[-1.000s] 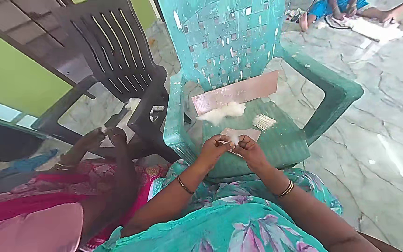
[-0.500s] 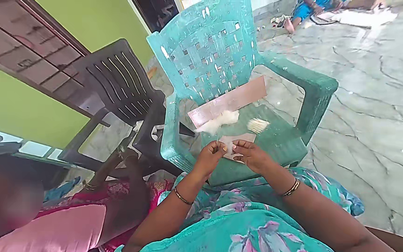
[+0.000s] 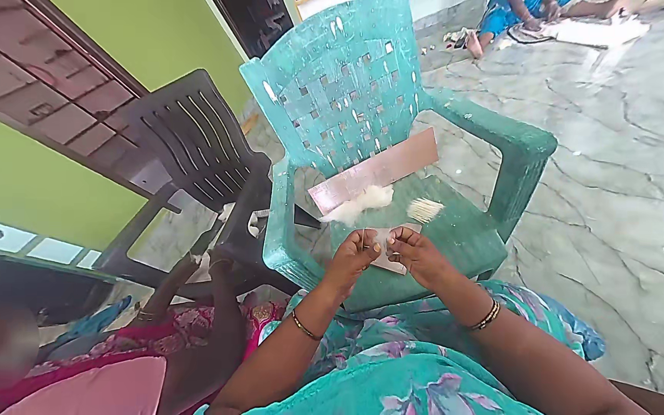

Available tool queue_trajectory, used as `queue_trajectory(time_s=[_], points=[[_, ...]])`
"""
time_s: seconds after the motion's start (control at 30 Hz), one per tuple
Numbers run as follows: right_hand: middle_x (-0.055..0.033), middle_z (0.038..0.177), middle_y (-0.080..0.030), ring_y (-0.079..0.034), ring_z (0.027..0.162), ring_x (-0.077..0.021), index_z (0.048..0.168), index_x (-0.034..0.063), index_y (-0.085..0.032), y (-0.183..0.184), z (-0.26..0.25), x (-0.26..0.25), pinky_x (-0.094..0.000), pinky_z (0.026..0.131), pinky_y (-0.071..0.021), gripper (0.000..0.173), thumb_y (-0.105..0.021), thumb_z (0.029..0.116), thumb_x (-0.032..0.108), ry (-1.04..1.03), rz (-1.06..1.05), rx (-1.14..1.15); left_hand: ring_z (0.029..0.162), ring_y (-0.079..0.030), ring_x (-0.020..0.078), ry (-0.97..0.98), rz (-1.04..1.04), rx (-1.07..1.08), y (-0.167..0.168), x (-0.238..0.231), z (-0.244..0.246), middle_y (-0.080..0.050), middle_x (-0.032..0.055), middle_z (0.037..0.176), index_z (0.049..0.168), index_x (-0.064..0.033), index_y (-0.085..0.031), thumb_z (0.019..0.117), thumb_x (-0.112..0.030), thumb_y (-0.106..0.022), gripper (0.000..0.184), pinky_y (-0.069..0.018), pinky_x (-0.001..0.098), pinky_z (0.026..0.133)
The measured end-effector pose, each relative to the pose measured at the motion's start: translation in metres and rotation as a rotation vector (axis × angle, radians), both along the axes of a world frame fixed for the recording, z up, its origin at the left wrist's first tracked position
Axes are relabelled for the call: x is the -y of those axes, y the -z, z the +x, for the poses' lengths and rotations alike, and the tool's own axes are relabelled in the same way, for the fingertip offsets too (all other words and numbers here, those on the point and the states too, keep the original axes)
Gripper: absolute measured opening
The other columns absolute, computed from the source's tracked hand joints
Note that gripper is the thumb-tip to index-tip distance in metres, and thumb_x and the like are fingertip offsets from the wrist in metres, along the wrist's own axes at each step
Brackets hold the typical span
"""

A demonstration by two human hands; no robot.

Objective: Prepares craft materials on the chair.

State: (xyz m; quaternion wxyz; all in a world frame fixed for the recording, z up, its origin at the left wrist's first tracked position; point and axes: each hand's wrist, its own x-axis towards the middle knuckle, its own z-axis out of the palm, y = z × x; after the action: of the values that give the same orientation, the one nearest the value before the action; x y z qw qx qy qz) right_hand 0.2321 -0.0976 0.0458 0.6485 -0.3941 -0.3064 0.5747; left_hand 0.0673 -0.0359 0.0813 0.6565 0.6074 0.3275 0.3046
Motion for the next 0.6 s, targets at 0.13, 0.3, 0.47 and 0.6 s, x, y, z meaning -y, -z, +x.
queue_trajectory(time_s=[0.13, 0.3, 0.47, 0.6], points=[[-0.0006, 0.082, -0.064, -0.062, 0.072, -0.0090, 0.093, 0.0080, -0.060, 0.004, -0.001, -0.001, -0.0256, 0.072, -0.0542, 0.014, -0.053, 0.1028, 0.001, 0.038, 0.015, -0.004, 0.072, -0.059, 0.0040, -0.048, -0.007, -0.130, 0.001, 0.000, 0.005, -0.066, -0.0007, 0.084, 0.102, -0.0040, -0.062, 0.0975, -0.005, -0.066, 0.006, -0.0484, 0.0199, 0.065], [-0.0007, 0.091, -0.066, -0.064, 0.079, -0.0105, 0.100, 0.0099, -0.063, 0.004, 0.003, -0.003, -0.0281, 0.075, -0.0551, 0.014, -0.050, 0.1048, 0.007, 0.051, 0.000, -0.023, 0.068, -0.058, 0.0038, -0.112, 0.001, -0.161, 0.005, -0.003, 0.004, -0.065, -0.0005, 0.080, 0.098, -0.0036, -0.063, 0.0939, -0.002, -0.071, 0.009, -0.0481, 0.0195, 0.063], [-0.0021, 0.092, -0.068, -0.065, 0.081, -0.0101, 0.106, 0.0050, -0.067, 0.006, -0.001, -0.006, -0.0268, 0.076, -0.0548, 0.010, -0.058, 0.1019, 0.005, 0.001, -0.054, 0.087, 0.071, -0.060, 0.0049, -0.116, 0.016, -0.162, 0.010, -0.008, 0.003, -0.066, -0.0003, 0.081, 0.101, -0.0031, -0.063, 0.0904, -0.001, -0.075, 0.016, -0.0503, 0.0211, 0.066], [-0.0007, 0.084, -0.066, -0.063, 0.075, -0.0096, 0.095, 0.0062, -0.064, 0.010, -0.002, -0.009, -0.0259, 0.072, -0.0546, 0.009, -0.058, 0.1010, 0.002, 0.075, -0.055, 0.072, 0.072, -0.058, 0.0055, -0.112, 0.017, -0.210, 0.015, -0.012, -0.002, -0.064, 0.0000, 0.083, 0.103, -0.0025, -0.064, 0.0936, -0.002, -0.071, 0.012, -0.0489, 0.0221, 0.067]])
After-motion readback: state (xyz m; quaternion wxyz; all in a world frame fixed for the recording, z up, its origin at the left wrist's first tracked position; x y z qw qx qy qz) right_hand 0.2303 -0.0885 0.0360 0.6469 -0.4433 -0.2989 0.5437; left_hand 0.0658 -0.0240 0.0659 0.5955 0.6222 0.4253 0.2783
